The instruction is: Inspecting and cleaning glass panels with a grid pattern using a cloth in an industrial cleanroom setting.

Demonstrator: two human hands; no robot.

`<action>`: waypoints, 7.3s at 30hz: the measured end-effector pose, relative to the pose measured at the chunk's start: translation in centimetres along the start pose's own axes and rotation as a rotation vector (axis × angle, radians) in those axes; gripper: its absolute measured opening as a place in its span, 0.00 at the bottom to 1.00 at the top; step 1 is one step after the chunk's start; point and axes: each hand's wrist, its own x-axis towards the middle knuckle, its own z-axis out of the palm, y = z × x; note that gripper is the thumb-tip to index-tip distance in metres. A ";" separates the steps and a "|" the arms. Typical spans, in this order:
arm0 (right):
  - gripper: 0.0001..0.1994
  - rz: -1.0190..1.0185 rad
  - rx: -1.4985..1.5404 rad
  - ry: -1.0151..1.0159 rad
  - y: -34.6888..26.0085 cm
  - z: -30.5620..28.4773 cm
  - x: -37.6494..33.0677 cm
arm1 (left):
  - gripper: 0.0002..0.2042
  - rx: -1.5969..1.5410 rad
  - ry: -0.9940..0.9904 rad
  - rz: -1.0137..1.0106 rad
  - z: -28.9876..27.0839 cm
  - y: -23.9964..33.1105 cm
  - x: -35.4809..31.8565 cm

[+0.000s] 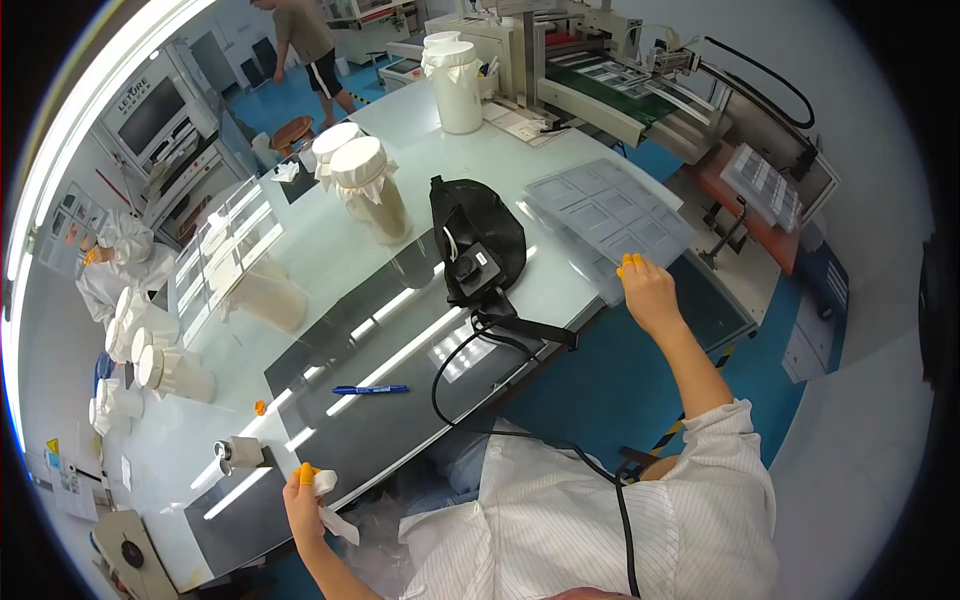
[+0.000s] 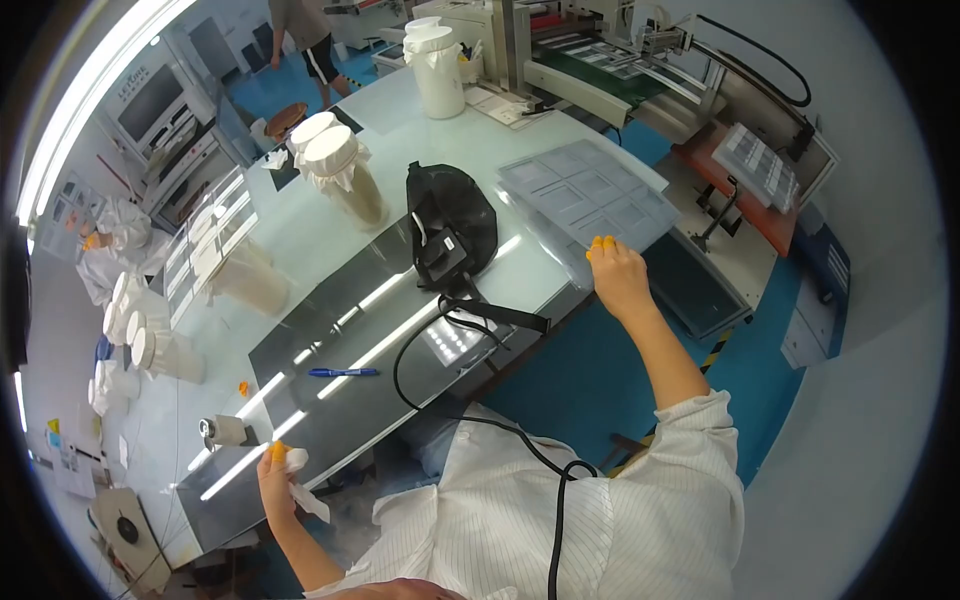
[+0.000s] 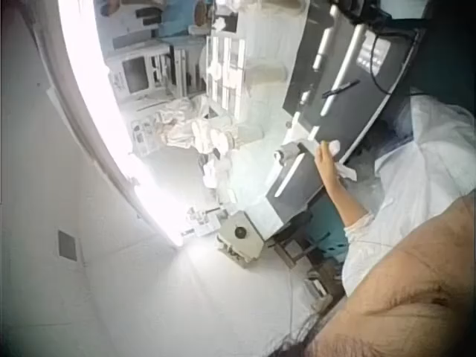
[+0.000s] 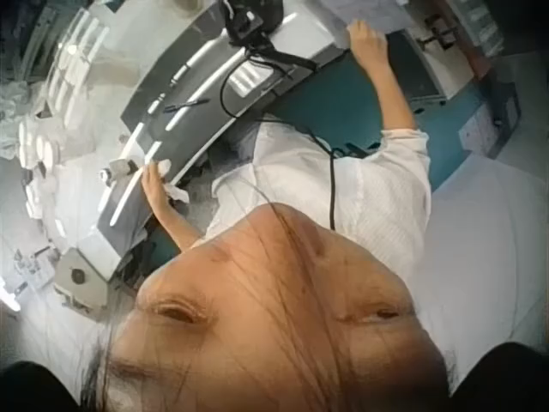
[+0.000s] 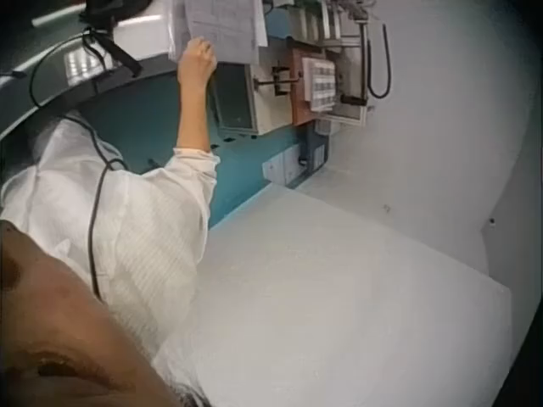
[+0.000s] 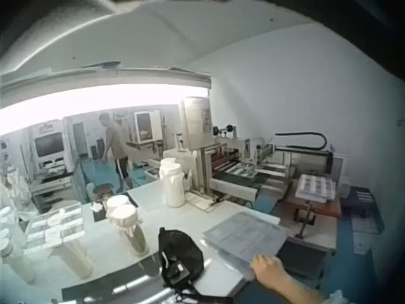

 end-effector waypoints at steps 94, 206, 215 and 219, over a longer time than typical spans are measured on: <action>0.30 0.199 0.305 -0.179 -8.0 4.3 -1.8 | 0.20 0.999 0.661 0.499 -12.8 6.3 9.1; 0.08 -0.936 1.478 -0.425 -27.1 -15.3 -2.4 | 0.10 0.791 0.657 1.351 4.3 17.6 -5.4; 0.03 -0.930 1.481 -0.452 -26.8 -14.8 -2.0 | 0.09 0.974 0.675 1.466 4.6 16.9 -5.2; 0.03 -0.882 1.485 -0.476 -26.8 -14.6 -2.1 | 0.09 0.781 0.676 1.427 4.4 17.9 -4.3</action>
